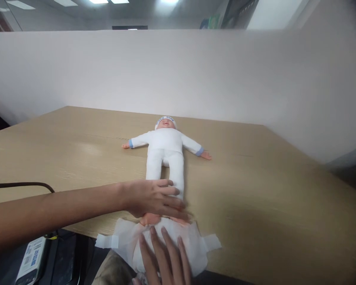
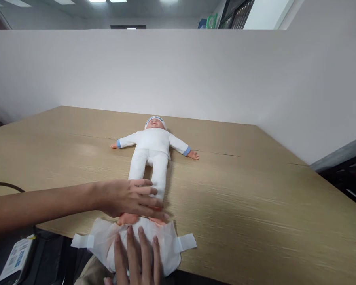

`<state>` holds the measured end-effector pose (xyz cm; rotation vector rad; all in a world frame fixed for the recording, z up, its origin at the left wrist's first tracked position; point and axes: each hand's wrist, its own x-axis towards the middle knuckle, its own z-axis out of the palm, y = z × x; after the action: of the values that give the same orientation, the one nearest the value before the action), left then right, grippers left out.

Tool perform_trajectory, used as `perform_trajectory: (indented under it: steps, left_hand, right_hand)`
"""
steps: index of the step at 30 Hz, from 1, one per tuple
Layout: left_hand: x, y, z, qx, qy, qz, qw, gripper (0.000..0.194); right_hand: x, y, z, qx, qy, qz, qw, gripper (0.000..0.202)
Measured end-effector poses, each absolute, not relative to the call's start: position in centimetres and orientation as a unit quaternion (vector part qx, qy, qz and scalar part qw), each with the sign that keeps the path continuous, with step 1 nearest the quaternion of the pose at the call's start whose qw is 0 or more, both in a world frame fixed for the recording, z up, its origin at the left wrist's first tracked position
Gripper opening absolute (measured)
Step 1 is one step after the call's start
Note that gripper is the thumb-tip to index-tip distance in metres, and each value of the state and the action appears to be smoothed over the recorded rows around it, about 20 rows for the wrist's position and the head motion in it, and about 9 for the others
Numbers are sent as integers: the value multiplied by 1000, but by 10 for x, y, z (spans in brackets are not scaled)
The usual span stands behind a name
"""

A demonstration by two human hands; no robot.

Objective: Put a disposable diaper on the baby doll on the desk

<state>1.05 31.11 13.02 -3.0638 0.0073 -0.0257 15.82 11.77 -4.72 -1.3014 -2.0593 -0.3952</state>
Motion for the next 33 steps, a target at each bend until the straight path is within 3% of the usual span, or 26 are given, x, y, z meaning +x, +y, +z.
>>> perform_trajectory:
  steps: [6, 11, 19, 23, 29, 33]
  left_hand:
    - [21, 313, 123, -993, 14, -9, 116, 33]
    - [28, 319, 131, -993, 27, -50, 107, 11]
    - [25, 325, 175, -987, -64, -87, -117, 39]
    - [25, 332, 193, -966, -72, -131, -212, 30]
    - [31, 350, 215, -946, -62, -182, -260, 12]
    - [31, 365, 226, -938, -82, -195, -275, 19]
  right_hand:
    - [145, 122, -58, -496, -739, -175, 421, 65]
    - [154, 119, -44, -499, -782, -167, 333, 63]
    - [166, 137, -25, -476, -816, -164, 285, 83]
    - [175, 153, -9, -440, -841, -190, 251, 83]
    - [180, 168, 14, -445, -853, -145, 232, 76]
    - [179, 178, 23, -448, -852, -131, 237, 70]
